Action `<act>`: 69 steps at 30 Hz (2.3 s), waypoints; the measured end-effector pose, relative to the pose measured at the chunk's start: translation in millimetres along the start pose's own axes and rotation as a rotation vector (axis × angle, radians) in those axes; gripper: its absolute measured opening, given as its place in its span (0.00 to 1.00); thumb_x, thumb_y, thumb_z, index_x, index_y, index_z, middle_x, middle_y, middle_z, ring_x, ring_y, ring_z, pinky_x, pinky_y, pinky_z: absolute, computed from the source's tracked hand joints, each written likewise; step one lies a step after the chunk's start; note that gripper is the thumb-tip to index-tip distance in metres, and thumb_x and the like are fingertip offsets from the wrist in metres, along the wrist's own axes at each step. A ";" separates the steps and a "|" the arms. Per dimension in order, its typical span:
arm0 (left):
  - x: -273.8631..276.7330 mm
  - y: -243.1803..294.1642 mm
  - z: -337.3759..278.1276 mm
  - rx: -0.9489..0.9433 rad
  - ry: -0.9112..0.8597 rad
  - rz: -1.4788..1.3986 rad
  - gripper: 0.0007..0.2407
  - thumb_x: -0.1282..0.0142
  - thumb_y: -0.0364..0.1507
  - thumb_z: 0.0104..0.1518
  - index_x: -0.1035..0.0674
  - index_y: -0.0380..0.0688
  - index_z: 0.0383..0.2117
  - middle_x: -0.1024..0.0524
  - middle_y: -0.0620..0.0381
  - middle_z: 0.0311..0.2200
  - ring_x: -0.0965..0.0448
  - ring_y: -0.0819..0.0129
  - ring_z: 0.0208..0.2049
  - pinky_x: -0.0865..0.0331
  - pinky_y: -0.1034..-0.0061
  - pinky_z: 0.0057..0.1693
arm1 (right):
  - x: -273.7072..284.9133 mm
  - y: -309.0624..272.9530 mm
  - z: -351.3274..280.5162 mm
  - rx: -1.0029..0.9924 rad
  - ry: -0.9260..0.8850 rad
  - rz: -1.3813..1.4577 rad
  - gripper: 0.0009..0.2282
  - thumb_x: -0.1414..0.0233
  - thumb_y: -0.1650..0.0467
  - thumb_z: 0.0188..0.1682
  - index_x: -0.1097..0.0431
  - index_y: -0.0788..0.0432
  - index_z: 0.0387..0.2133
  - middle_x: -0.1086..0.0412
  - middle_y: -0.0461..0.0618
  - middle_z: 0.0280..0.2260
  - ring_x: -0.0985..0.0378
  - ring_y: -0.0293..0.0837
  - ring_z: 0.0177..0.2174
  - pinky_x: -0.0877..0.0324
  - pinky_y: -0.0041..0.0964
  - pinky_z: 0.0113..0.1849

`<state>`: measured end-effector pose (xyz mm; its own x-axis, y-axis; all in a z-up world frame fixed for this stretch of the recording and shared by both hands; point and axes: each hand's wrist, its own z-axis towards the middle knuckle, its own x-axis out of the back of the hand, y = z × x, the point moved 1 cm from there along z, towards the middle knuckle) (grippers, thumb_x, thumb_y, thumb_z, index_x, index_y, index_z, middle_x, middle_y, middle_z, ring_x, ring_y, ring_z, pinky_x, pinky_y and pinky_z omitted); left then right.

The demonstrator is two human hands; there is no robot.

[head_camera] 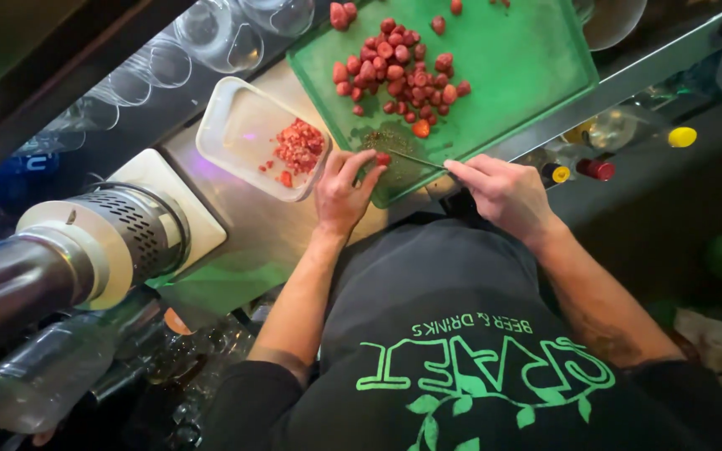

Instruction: Chopping small red fruits on a cutting board and scraping them into a container

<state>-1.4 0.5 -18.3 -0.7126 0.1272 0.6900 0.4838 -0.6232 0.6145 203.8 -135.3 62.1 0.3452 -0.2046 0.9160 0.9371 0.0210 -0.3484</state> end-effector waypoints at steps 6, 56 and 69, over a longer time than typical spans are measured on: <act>9.5 16.1 9.2 -0.139 0.044 0.030 0.04 0.40 0.32 0.47 0.20 0.60 0.28 0.34 0.67 0.22 0.29 0.73 0.21 0.30 0.81 0.29 | -3.9 1.6 18.1 0.170 -0.003 -0.177 0.11 0.56 0.70 0.46 0.32 0.44 0.40 0.38 0.37 0.27 0.32 0.38 0.24 0.33 0.27 0.27; 17.7 17.9 13.4 -0.129 0.014 -0.024 0.04 0.40 0.27 0.46 0.22 0.54 0.26 0.32 0.65 0.18 0.30 0.70 0.22 0.31 0.81 0.32 | 14.1 -20.2 28.6 0.194 -0.203 -0.340 0.17 0.57 0.70 0.37 0.33 0.42 0.41 0.41 0.39 0.23 0.31 0.39 0.20 0.33 0.31 0.23; 20.9 18.2 13.0 -0.165 0.048 0.015 0.05 0.39 0.28 0.45 0.23 0.55 0.25 0.31 0.66 0.19 0.30 0.72 0.21 0.31 0.83 0.31 | 10.1 -22.7 27.4 0.177 -0.217 -0.353 0.18 0.57 0.69 0.36 0.33 0.39 0.42 0.41 0.40 0.22 0.31 0.39 0.19 0.32 0.32 0.22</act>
<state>-0.8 1.8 12.2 -0.7313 0.0822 0.6770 0.4074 -0.7436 0.5303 187.5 -111.0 84.7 -0.0124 -0.0196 0.9997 0.9873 0.1582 0.0153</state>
